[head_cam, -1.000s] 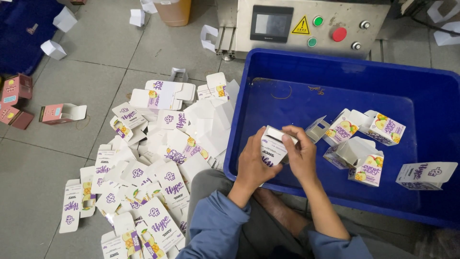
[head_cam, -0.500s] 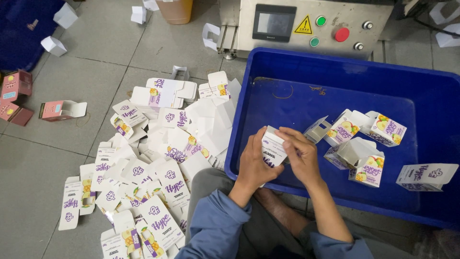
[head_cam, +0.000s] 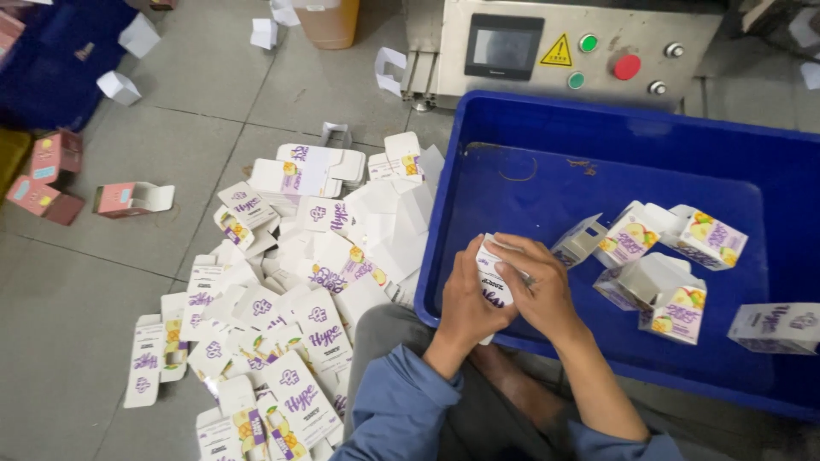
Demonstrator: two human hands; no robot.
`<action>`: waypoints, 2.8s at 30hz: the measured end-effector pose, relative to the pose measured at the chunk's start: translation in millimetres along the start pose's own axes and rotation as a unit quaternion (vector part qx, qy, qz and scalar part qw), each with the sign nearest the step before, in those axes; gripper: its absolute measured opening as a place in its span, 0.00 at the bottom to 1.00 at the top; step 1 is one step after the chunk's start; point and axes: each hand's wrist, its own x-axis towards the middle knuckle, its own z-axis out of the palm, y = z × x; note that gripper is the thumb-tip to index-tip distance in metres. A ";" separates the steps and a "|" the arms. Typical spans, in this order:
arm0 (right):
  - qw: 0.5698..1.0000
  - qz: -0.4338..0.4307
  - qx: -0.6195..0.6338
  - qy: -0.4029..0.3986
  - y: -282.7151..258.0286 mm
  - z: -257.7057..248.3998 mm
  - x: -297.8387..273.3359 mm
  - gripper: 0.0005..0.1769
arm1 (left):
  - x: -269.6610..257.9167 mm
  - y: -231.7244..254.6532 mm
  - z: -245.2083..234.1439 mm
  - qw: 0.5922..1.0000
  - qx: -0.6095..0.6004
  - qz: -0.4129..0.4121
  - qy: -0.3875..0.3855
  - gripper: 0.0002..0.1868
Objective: Folding flat cardboard templates into boxes and placing them in a blue bin.
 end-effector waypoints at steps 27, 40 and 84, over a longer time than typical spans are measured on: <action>0.827 0.090 -0.450 -0.324 117.1 210.2 125.5 0.29 | 27.5 -232.6 -88.3 0.435 -0.720 -0.406 0.357 0.20; 0.997 -0.007 0.070 -0.029 1.7 27.7 62.3 0.05 | 21.1 -202.2 -81.3 0.463 -0.789 -0.337 0.222 0.28; 0.807 0.350 0.459 0.126 -49.9 -44.1 -132.4 0.19 | -102.7 14.0 -21.7 0.494 -0.747 -0.265 -0.357 0.40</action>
